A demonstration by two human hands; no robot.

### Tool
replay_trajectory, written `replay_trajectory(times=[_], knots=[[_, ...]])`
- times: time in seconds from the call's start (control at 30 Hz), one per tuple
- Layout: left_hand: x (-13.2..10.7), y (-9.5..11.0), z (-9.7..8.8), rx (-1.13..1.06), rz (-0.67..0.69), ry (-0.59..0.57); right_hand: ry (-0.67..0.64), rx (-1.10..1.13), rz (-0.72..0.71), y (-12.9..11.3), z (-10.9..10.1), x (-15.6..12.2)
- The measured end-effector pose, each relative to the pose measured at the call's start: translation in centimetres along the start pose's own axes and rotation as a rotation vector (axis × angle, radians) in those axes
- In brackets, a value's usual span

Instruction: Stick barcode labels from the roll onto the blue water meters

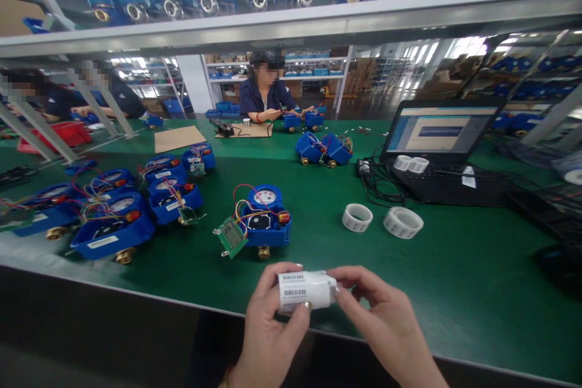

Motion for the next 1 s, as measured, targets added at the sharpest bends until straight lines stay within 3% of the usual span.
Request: replay_trajectory(times=[0.17,0.33,0.4,0.57,0.77,1.0], knots=[[0.0,0.1,-0.1,0.094,0.112,0.005,0.003,-0.043,-0.074,-0.4,-0.2,0.1],[-0.2,-0.2,0.1,0.043,0.036,0.069,0.133,-0.237,-0.348,-1.6,-0.2,-0.6],[-0.3,-0.3,0.3,0.032,0.013,0.078,0.148,-0.277,-0.393,-1.8,0.0,-0.8],[-0.2,-0.3,0.5,0.107,0.033,0.112,0.206,-0.249,-0.281,-1.5,0.4,-0.6],[-0.5,-0.4,1.2,0.321,0.124,0.092,0.114,-0.201,-0.202,-0.5,1.5,-0.7],[-0.7,-0.1,0.9,0.626,0.357,0.162,0.053,-0.096,-0.129,-0.5,1.8,-0.6]])
Point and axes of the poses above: each hand's wrist, its own x-axis towards the middle knuckle, its own z-axis out of the palm, y = z × x, the point moved 4 cm from there along x, towards the middle knuckle, and after that the axes turned 4 degrees about -y, right-handed, at the moved point
